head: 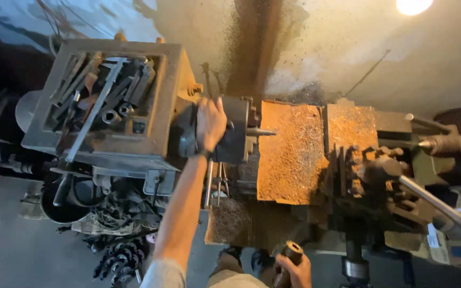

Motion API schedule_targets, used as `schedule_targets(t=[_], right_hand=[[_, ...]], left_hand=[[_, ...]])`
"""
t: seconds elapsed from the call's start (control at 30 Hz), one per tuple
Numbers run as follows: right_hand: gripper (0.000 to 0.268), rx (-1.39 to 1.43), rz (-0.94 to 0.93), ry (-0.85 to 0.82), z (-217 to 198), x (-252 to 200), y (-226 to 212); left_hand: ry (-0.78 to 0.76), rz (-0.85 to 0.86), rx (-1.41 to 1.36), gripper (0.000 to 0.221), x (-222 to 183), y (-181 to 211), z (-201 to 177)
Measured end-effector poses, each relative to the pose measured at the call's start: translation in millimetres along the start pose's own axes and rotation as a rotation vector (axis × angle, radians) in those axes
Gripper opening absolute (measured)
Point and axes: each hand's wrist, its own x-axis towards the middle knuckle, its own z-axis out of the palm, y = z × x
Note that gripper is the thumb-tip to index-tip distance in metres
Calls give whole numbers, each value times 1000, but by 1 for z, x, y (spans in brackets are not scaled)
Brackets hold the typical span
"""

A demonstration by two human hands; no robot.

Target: Operating a metal lathe to machine a cylindrical component.

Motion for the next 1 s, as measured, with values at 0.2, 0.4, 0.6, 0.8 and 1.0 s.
schedule_targets(t=[0.2,0.4,0.6,0.8,1.0], right_hand=[[34,69,-248,-27,96,22,-173],[48,29,-505,-91,213,91,-342],[22,-303,-655,-177,337,112,-444],[18,-535,-811,-233,352,148,-439],[22,-426,-848,-167,352,118,-491]], left_hand=[[-126,-652,-845,51,-123,85,-184],[123,-1575,-1892,52,-254,-20,27],[42,-1477,-2222,63,-206,-34,96],[113,-1585,-2103,60,-193,-10,86],[-39,-1466,-2054,52,-208,4,98]])
